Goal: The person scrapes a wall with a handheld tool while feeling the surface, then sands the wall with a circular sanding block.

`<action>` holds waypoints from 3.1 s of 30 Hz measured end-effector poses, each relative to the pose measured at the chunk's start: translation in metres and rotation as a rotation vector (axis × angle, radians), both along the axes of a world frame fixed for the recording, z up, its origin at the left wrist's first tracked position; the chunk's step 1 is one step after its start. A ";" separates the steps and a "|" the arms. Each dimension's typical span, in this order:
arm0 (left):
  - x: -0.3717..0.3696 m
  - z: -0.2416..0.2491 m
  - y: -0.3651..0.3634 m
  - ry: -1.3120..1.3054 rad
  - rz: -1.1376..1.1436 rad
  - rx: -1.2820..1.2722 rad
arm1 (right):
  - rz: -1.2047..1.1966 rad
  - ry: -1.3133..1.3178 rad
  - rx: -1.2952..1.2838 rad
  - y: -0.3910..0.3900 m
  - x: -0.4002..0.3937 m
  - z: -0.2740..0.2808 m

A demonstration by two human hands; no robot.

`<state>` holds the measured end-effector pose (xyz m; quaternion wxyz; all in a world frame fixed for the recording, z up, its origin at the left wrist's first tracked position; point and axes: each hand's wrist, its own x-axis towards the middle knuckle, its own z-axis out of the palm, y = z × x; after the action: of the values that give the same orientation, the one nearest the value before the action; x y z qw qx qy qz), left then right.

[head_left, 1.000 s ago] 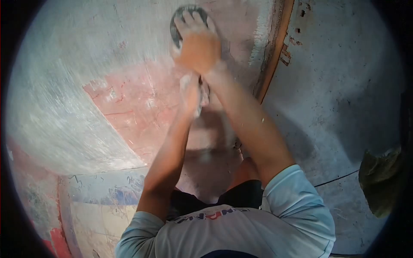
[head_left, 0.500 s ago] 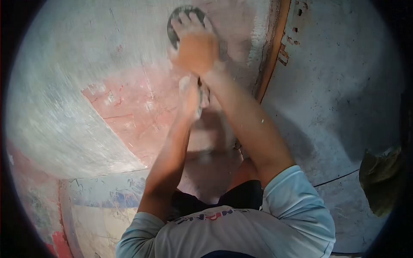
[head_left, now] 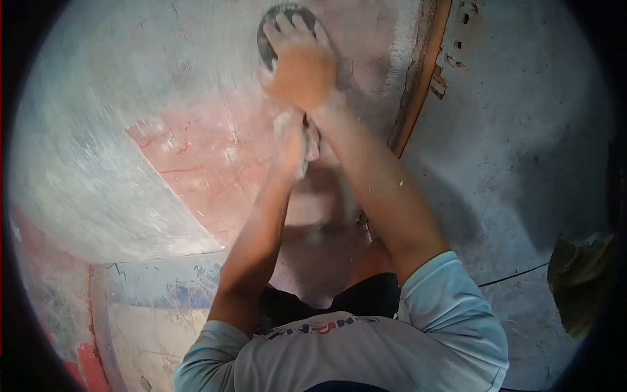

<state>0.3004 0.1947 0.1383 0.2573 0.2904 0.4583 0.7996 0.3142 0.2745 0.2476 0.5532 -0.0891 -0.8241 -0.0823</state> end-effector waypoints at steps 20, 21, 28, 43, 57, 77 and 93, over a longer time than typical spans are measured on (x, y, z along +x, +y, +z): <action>-0.058 -0.137 0.049 0.098 0.076 0.006 | 0.036 -0.030 0.009 -0.010 0.010 -0.100; -0.069 -0.152 0.054 0.177 0.131 0.003 | 0.050 -0.075 -0.029 -0.010 0.011 -0.104; -0.015 0.012 0.014 -0.064 -0.095 0.060 | -0.016 0.016 0.056 0.001 0.000 0.023; -0.030 -0.012 0.018 -0.044 -0.103 0.052 | 0.005 -0.063 -0.013 -0.009 -0.001 0.028; -0.018 -0.018 -0.003 0.093 -0.111 0.002 | -0.008 0.064 0.048 -0.005 0.004 -0.002; -0.017 -0.035 0.011 -0.139 -0.165 -0.007 | -0.018 0.065 0.087 -0.002 -0.001 -0.017; -0.088 -0.122 0.040 0.292 0.091 -0.018 | 0.042 -0.017 0.032 -0.004 0.000 -0.037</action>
<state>0.2122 0.2349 0.0160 0.1542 0.3802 0.5108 0.7555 0.3139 0.2708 0.2104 0.5491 -0.0619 -0.8291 -0.0846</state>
